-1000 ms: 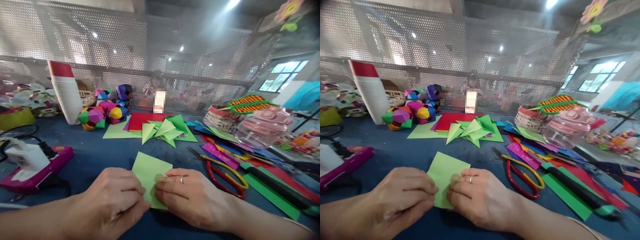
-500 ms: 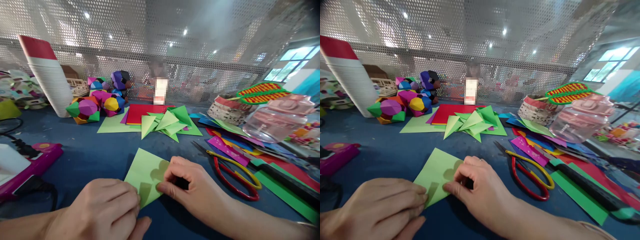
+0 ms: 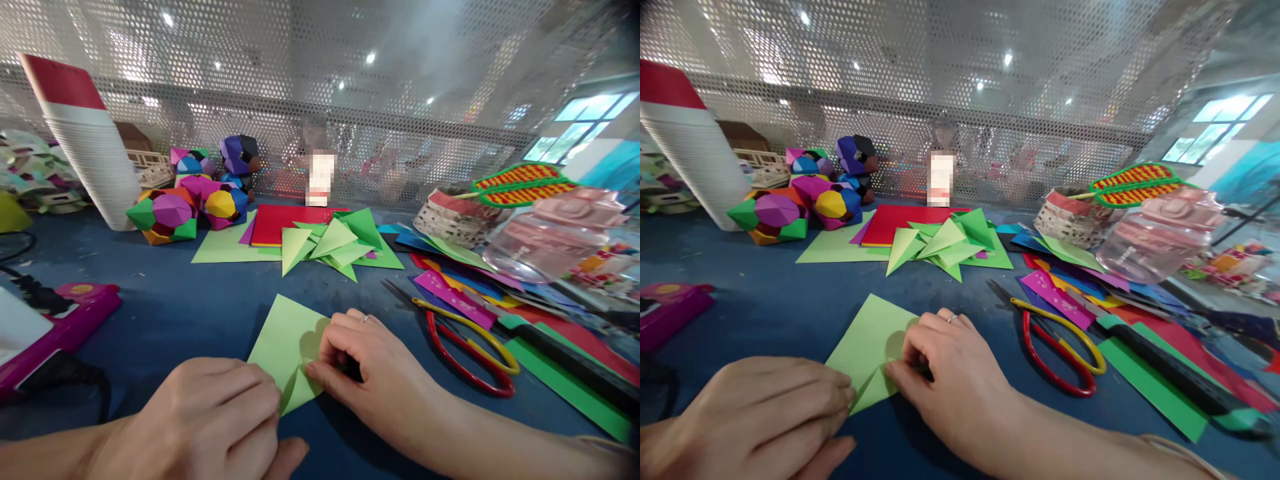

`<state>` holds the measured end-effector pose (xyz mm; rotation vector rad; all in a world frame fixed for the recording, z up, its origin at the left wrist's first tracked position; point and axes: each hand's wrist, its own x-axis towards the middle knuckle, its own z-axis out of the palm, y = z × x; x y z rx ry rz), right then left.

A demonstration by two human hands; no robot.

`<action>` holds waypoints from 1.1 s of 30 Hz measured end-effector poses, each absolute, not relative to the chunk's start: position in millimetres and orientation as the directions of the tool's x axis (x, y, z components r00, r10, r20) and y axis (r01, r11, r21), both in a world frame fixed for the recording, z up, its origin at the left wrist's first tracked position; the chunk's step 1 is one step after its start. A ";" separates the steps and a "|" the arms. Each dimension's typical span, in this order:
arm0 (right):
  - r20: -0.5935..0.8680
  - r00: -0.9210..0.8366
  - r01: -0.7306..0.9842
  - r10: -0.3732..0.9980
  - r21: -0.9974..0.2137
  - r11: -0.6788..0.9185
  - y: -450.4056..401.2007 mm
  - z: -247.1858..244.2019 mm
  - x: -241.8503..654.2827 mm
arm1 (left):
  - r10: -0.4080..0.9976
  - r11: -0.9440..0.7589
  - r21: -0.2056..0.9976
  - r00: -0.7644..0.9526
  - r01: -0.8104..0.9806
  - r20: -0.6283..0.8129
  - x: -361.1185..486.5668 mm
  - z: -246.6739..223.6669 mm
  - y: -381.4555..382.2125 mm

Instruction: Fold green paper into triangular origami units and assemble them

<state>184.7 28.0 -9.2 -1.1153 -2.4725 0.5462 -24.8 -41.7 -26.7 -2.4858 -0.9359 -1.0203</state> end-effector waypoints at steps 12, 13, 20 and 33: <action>0.196 -0.641 0.631 0.742 -0.415 0.655 29.0 -12.1 185.0 | 0.421 -0.813 -0.058 0.654 0.579 0.629 -26.2 -10.7 -29.3; 0.197 -0.643 0.630 0.740 -0.415 0.657 28.9 -11.9 184.9 | 0.443 -0.807 -0.056 0.666 0.588 0.601 -25.9 -10.2 -29.6; 0.168 -0.652 0.643 0.739 -0.393 0.657 29.0 -8.6 184.7 | 0.453 -0.804 -0.041 0.656 0.594 0.604 -20.3 -11.4 -32.5; 0.174 -0.657 0.647 0.734 -0.370 0.667 29.7 -9.6 185.0 | 0.273 -0.760 -0.393 0.803 0.517 0.529 -41.7 -33.0 -46.2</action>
